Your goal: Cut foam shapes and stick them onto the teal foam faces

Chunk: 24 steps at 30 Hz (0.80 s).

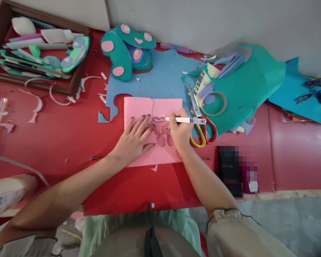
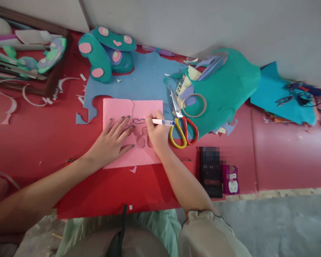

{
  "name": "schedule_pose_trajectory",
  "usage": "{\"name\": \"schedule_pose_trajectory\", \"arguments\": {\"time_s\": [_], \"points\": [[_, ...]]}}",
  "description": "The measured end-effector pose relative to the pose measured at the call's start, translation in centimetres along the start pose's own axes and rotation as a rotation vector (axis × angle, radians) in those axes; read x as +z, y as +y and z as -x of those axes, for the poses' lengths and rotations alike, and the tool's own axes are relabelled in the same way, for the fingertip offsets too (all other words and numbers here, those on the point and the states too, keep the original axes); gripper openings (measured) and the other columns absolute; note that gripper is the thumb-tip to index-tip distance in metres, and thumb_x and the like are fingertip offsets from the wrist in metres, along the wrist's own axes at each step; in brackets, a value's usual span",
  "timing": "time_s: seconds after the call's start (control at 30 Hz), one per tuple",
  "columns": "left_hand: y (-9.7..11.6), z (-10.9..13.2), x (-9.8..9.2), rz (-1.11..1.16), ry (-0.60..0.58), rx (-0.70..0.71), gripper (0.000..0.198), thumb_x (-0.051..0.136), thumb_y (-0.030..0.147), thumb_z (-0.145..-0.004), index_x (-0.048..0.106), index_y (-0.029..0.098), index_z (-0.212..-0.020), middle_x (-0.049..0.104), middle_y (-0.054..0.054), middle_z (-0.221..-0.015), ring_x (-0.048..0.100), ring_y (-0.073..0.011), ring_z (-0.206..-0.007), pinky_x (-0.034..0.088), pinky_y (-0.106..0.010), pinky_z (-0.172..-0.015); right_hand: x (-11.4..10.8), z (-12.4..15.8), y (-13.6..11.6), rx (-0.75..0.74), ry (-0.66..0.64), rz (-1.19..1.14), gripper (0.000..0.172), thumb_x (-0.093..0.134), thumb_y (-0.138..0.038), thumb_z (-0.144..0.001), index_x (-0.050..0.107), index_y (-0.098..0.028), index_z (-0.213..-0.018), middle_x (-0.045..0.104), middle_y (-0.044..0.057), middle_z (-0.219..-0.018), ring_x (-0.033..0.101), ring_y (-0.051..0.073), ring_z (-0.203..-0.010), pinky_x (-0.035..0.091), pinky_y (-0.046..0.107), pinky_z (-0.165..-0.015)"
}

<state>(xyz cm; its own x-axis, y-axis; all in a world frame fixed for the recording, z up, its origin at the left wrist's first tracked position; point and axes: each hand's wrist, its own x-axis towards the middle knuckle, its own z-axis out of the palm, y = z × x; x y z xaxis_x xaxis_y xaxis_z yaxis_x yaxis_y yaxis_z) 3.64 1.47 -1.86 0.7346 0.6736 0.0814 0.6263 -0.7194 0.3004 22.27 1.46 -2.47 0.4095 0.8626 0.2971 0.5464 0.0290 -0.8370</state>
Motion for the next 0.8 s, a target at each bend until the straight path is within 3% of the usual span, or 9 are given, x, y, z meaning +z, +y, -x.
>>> {"name": "schedule_pose_trajectory", "arguments": {"time_s": [0.37, 0.67, 0.8], "points": [[0.05, -0.01, 0.06, -0.004, 0.006, -0.003, 0.055, 0.04, 0.046, -0.095, 0.047, 0.013, -0.138, 0.034, -0.019, -0.154, 0.031, -0.0333, -0.143, 0.026, -0.059, -0.116, -0.12, 0.2, 0.43, -0.038, 0.0, 0.022, 0.028, 0.054, -0.024, -0.086, 0.037, -0.024, -0.065, 0.047, -0.007, -0.05, 0.05, 0.012, -0.045, 0.039, 0.027, -0.051], [-0.06, 0.02, 0.2, -0.017, 0.005, 0.002, 0.057, 0.039, 0.047, -0.095, 0.046, 0.012, -0.139, 0.034, -0.02, -0.153, 0.032, -0.0335, -0.143, 0.026, -0.059, -0.116, -0.26, 0.28, 0.59, 0.081, -0.071, -0.133, 0.028, 0.051, -0.035, -0.09, 0.036, -0.025, -0.068, 0.04, -0.011, -0.041, 0.048, 0.011, -0.037, 0.041, 0.025, -0.046], [-0.05, -0.02, 0.19, -0.038, 0.007, 0.017, 0.057, 0.038, 0.047, -0.095, 0.047, 0.009, -0.137, 0.035, -0.022, -0.152, 0.033, -0.0344, -0.143, 0.026, -0.059, -0.115, -0.26, 0.21, 0.72, 0.032, -0.11, -0.1, 0.029, 0.052, -0.035, -0.09, 0.037, -0.025, -0.067, 0.042, -0.01, -0.044, 0.047, 0.01, -0.04, 0.041, 0.026, -0.049]]}}
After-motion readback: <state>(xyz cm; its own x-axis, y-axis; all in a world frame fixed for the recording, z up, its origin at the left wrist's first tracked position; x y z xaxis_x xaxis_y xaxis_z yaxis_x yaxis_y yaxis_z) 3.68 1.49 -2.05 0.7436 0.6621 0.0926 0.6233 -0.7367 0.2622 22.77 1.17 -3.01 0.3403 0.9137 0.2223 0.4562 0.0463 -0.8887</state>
